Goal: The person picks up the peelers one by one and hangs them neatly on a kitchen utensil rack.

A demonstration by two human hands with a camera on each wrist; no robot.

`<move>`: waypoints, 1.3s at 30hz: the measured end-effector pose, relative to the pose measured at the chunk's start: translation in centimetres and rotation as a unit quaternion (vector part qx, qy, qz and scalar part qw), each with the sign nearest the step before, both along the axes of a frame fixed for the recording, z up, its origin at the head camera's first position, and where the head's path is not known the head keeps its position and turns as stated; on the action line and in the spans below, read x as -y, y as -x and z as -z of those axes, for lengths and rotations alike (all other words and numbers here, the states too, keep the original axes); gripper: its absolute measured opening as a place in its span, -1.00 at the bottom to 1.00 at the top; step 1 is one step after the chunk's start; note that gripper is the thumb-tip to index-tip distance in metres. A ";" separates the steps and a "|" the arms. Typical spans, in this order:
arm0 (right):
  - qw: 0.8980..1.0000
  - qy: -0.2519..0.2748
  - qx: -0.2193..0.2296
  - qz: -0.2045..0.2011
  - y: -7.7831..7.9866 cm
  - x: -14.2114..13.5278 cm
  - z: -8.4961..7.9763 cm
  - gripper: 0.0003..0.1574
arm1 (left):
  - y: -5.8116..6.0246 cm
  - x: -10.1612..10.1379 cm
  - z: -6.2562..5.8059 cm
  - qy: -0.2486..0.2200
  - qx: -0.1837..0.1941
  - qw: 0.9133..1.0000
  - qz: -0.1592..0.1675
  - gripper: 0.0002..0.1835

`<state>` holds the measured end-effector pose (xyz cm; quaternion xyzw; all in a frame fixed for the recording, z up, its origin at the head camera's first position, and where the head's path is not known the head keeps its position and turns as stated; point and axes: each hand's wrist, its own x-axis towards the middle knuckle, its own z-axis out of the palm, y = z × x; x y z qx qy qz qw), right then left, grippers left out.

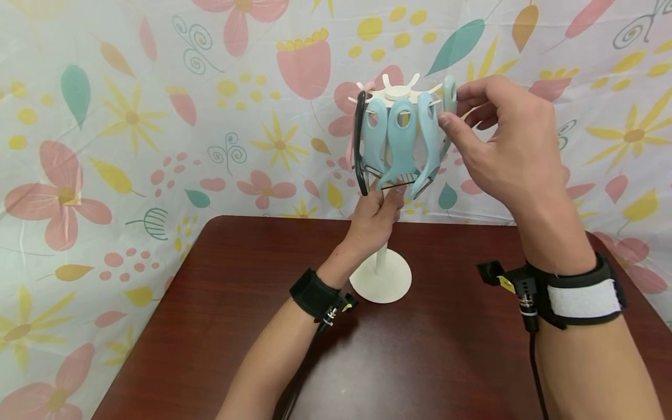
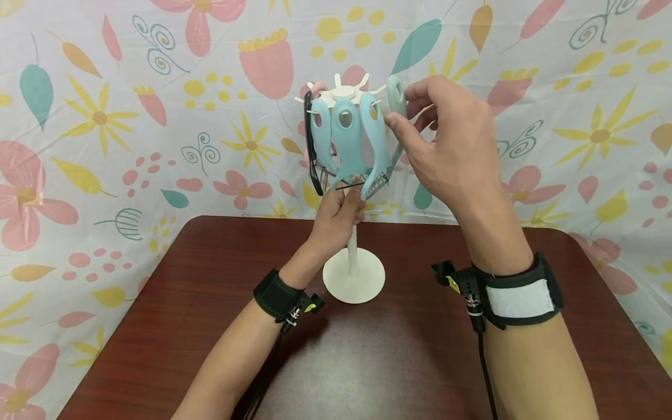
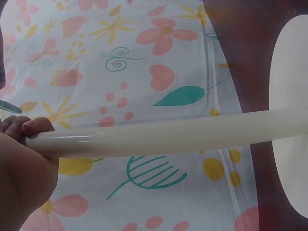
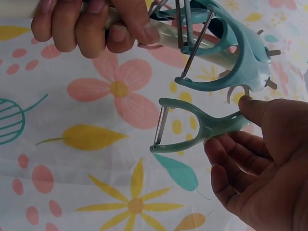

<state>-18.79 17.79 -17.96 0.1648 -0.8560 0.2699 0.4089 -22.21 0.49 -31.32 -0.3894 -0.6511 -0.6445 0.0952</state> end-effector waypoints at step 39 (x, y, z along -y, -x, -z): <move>0.998 -0.027 0.021 -0.058 1.3 0.8 -0.1 -0.63 | 1.6 -0.5 1.9 0.024 0.034 0.998 -0.036 -0.64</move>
